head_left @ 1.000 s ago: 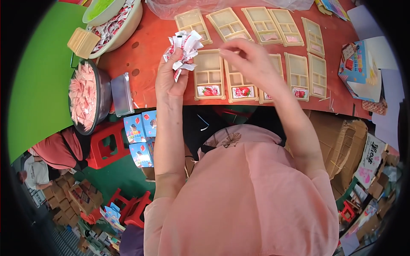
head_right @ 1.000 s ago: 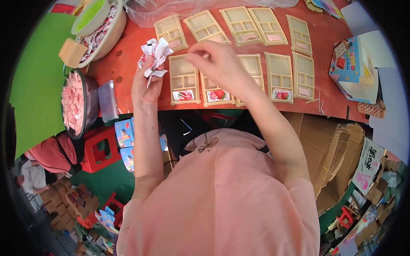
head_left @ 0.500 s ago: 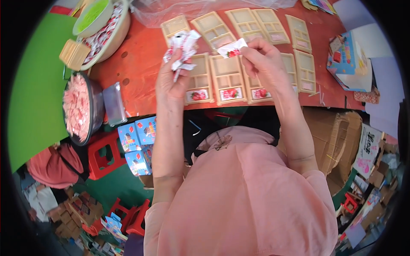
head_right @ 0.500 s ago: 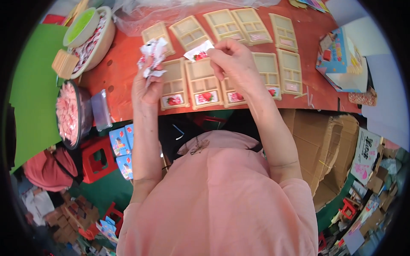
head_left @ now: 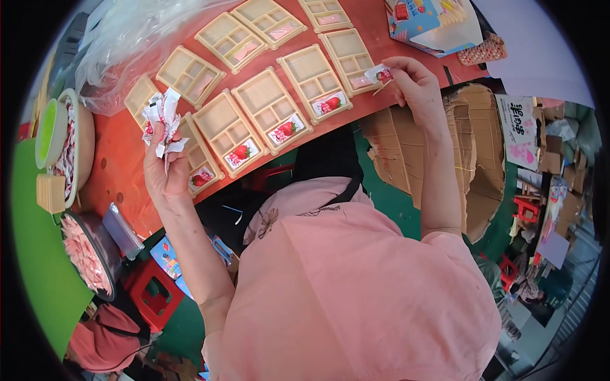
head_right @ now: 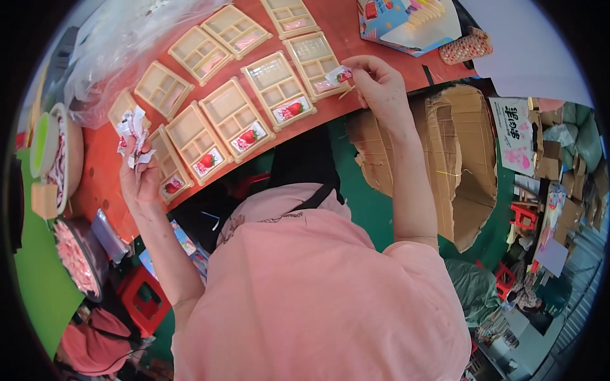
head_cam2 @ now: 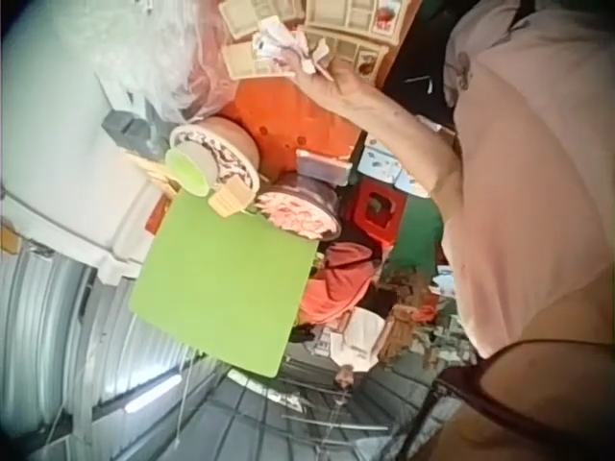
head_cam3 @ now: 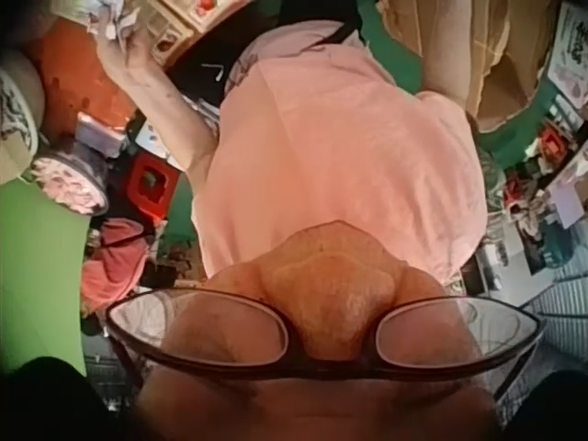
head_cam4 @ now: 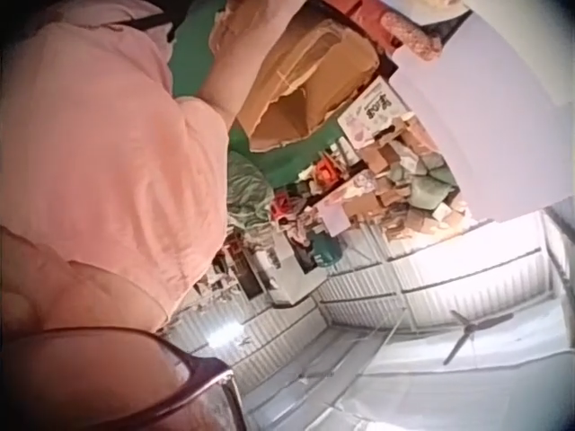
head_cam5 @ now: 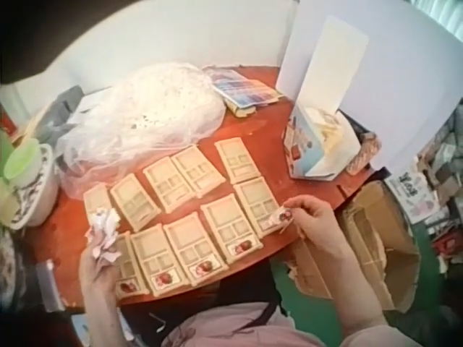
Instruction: Packing various decorative materials and small components into plastic compartment trays on a factory workbench.
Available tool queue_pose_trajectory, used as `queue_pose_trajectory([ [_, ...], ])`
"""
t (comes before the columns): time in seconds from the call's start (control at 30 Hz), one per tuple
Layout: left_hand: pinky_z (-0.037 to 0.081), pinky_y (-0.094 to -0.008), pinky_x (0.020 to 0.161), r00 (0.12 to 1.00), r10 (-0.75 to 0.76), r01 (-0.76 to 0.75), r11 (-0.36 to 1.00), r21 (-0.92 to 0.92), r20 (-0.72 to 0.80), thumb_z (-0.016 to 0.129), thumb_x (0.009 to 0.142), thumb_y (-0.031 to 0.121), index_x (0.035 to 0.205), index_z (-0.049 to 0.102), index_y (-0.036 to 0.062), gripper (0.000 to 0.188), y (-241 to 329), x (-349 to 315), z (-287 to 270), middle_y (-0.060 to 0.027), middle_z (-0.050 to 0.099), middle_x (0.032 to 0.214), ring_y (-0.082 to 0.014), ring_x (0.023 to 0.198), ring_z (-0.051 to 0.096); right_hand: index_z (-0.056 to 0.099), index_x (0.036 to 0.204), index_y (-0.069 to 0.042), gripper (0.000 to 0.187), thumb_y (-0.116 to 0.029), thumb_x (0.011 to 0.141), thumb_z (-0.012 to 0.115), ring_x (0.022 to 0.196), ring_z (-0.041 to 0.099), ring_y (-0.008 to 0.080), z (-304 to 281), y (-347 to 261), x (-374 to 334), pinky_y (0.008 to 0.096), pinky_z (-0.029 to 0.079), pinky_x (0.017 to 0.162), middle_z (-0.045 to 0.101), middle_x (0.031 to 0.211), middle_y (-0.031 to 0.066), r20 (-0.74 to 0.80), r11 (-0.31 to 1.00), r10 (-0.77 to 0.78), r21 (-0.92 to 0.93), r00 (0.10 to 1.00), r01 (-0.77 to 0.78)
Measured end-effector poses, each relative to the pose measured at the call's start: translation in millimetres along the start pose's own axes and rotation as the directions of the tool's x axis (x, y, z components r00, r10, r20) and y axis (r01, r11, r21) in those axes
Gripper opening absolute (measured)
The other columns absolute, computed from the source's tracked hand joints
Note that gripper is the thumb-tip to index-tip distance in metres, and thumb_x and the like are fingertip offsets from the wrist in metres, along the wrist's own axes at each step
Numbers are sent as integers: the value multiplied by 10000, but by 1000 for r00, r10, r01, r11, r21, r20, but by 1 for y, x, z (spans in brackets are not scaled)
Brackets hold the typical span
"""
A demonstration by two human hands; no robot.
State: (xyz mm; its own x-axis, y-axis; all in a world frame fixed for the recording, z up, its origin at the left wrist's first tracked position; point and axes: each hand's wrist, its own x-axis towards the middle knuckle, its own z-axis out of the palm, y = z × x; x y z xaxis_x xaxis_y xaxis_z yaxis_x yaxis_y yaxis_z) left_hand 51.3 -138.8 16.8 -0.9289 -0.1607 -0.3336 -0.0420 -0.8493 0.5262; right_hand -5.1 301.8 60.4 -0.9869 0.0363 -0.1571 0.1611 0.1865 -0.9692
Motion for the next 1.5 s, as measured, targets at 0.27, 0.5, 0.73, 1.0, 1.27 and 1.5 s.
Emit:
queue_pose_trajectory([
  [0.27,441,-185,399,996,-80,80,997,14,32,685,959,75,1233,565,-43,322,-16,6,7,-159,695,966,-177,673,668,691,1169,-3,214,-110,996,626,692,519,40,-4,-9,-5,201,439,630,593,776,-25,-8,982,-43,-187,999,41],
  [0.5,433,-189,393,990,-120,130,983,132,-79,710,932,61,1233,562,-41,350,-40,5,41,-152,703,945,-181,639,671,687,1057,15,165,-122,969,659,782,567,79,-10,5,30,253,470,701,649,883,23,257,823,-181,-489,949,290],
  [0.73,602,-262,560,990,-140,143,974,175,-28,700,923,41,1256,619,22,344,-61,1,62,-124,727,1043,-199,778,729,644,1049,-20,164,-125,929,679,814,657,245,9,29,32,365,532,709,638,931,116,270,729,-274,-568,923,382],
  [1.0,640,-358,689,985,-166,173,971,164,-54,712,907,-1,1194,667,19,291,-77,10,76,-135,730,1044,-226,863,733,603,1045,-61,108,-74,937,604,820,649,315,22,22,29,429,522,676,587,989,112,250,604,-389,-658,887,450],
  [1.27,646,-387,728,988,-119,138,964,228,-94,740,874,-27,1052,703,46,196,-104,28,117,-126,734,1010,-223,895,734,681,1077,6,260,-213,942,716,808,575,81,97,-39,48,238,470,743,674,931,19,293,982,-175,-18,940,189],
  [1.5,642,-385,712,995,-92,100,965,242,-44,739,874,-35,1041,700,33,185,-109,40,123,-140,733,998,-231,870,734,677,1055,-38,140,-120,944,704,693,536,13,88,-38,71,177,412,582,611,871,-42,459,996,61,33,886,-86],
])
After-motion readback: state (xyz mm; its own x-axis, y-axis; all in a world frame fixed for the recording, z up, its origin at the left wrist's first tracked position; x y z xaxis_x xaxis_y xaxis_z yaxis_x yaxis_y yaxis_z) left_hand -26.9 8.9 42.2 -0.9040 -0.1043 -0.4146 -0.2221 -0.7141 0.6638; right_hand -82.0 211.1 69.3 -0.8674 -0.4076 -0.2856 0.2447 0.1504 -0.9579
